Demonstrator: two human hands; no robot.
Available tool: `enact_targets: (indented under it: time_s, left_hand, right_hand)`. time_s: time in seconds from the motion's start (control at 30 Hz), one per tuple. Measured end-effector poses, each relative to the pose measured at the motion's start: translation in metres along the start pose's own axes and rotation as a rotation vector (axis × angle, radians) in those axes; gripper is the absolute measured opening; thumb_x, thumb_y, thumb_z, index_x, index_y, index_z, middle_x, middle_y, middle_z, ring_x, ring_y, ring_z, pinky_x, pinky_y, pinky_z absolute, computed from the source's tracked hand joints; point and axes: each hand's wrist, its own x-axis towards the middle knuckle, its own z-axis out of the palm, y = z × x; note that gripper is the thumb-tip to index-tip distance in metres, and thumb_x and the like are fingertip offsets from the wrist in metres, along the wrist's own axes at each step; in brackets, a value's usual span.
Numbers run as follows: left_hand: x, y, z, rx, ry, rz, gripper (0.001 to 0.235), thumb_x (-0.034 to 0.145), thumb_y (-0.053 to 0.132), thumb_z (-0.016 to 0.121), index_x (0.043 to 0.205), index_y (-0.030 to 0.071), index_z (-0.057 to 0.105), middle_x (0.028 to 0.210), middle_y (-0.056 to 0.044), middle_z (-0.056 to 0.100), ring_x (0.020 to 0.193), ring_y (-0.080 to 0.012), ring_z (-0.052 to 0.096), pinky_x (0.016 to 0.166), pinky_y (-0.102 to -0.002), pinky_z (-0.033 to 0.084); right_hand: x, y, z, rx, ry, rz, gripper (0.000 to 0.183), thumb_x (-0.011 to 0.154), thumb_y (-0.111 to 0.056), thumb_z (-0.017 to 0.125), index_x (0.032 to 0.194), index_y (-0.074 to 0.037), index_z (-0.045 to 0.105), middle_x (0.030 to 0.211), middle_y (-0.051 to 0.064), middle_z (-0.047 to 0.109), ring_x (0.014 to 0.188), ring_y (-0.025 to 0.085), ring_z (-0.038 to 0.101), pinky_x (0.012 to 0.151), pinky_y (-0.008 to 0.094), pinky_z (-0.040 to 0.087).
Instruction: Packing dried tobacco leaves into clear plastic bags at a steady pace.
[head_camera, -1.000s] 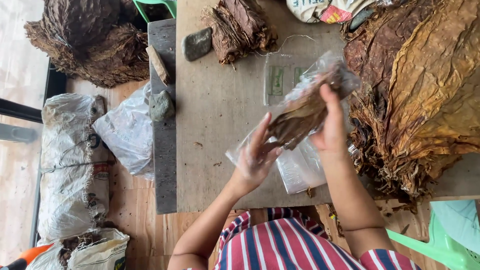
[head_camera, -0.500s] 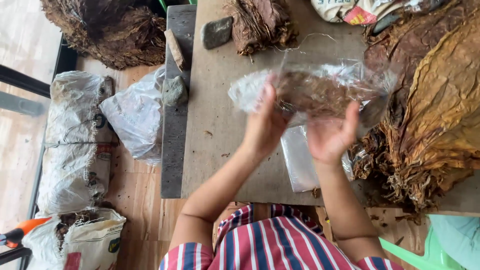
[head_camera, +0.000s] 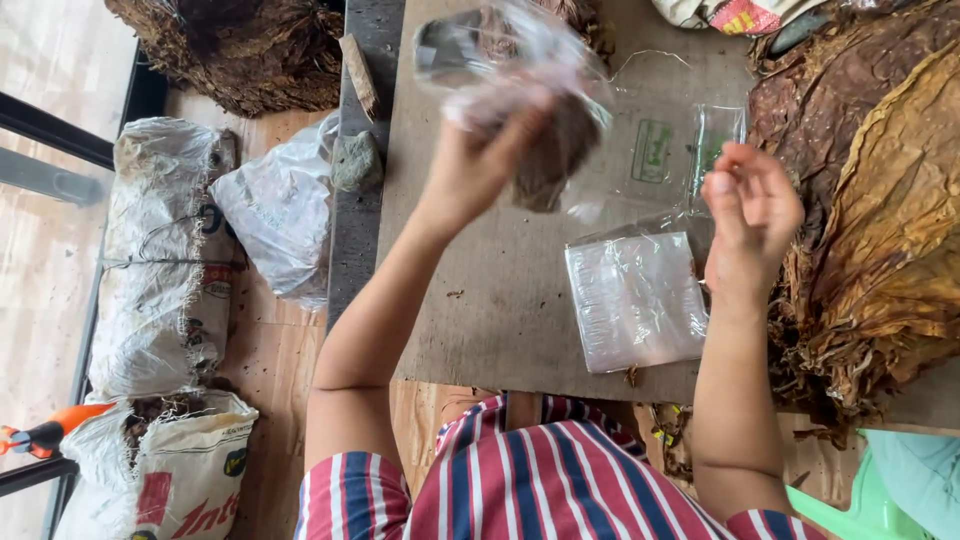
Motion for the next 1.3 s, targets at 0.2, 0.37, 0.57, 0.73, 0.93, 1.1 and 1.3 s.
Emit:
enact_targets:
  time_s: [0.2, 0.37, 0.57, 0.73, 0.93, 1.1, 1.3]
  left_hand:
    - [-0.002, 0.011, 0.045, 0.179, -0.407, 0.053, 0.005, 0.107, 0.002, 0.072, 0.102, 0.003, 0.073, 0.097, -0.01, 0.084, 0.079, -0.0236, 0.079, 0.071, -0.037, 0.069]
    - [0.004, 0.047, 0.022, -0.122, -0.582, -0.091, 0.061, 0.106, 0.041, 0.083, 0.144, 0.004, 0.056, 0.129, -0.015, 0.08, 0.113, -0.0273, 0.083, 0.093, -0.039, 0.073]
    - [-0.002, 0.03, 0.033, -0.339, -0.655, -0.058, 0.043, 0.119, 0.032, 0.074, 0.156, 0.014, 0.062, 0.143, -0.007, 0.074, 0.128, -0.023, 0.077, 0.114, -0.041, 0.07]
    - [0.002, 0.007, 0.012, -0.402, -0.944, -0.062, 0.015, 0.117, 0.009, 0.068, 0.127, -0.001, 0.064, 0.11, -0.013, 0.077, 0.085, -0.0209, 0.079, 0.067, -0.028, 0.07]
    - [0.006, 0.013, 0.015, -0.447, -0.786, -0.141, 0.036, 0.113, 0.012, 0.08, 0.142, 0.005, 0.061, 0.107, -0.001, 0.073, 0.088, -0.0151, 0.068, 0.077, -0.028, 0.058]
    - [0.007, 0.008, 0.014, -0.552, -0.873, -0.158, 0.039, 0.105, 0.018, 0.086, 0.133, 0.0, 0.065, 0.123, -0.013, 0.08, 0.098, -0.0263, 0.083, 0.084, -0.038, 0.076]
    - [-0.001, 0.02, 0.009, -0.275, -0.703, -0.018, 0.034, 0.121, 0.029, 0.07, 0.151, 0.012, 0.073, 0.13, -0.006, 0.085, 0.114, -0.0184, 0.084, 0.099, -0.032, 0.071]
  right_hand:
    - [0.062, -0.104, 0.087, -0.117, -0.721, -0.085, 0.081, 0.1, -0.024, 0.084, 0.164, 0.01, 0.049, 0.169, 0.026, 0.051, 0.152, 0.045, 0.065, 0.127, 0.047, 0.069]
    - [0.081, -0.129, 0.088, -0.14, -0.564, 0.038, 0.017, 0.114, -0.019, 0.082, 0.129, -0.013, 0.076, 0.144, 0.01, 0.079, 0.124, 0.017, 0.073, 0.101, 0.026, 0.067]
    - [0.093, -0.146, 0.093, -0.147, -0.693, 0.024, 0.018, 0.104, -0.003, 0.092, 0.117, -0.006, 0.079, 0.128, 0.011, 0.079, 0.114, 0.018, 0.076, 0.097, 0.024, 0.07]
    - [0.117, -0.153, 0.022, 0.018, -0.537, 0.092, 0.021, 0.107, -0.002, 0.086, 0.118, -0.018, 0.078, 0.127, 0.001, 0.083, 0.101, 0.005, 0.08, 0.093, 0.014, 0.068]
    - [0.11, -0.153, 0.04, 0.044, -0.791, 0.087, 0.127, 0.087, -0.082, 0.077, 0.184, -0.009, 0.04, 0.174, 0.007, 0.055, 0.145, 0.016, 0.062, 0.129, 0.026, 0.058]
    - [0.091, -0.162, 0.078, -0.327, -0.671, 0.124, 0.024, 0.1, -0.01, 0.093, 0.122, -0.009, 0.084, 0.113, 0.005, 0.084, 0.087, 0.011, 0.071, 0.068, 0.02, 0.054]
    - [0.106, -0.16, 0.091, -0.241, -0.687, 0.022, 0.019, 0.112, 0.003, 0.088, 0.114, -0.008, 0.073, 0.111, 0.005, 0.075, 0.09, 0.01, 0.069, 0.082, 0.019, 0.064]
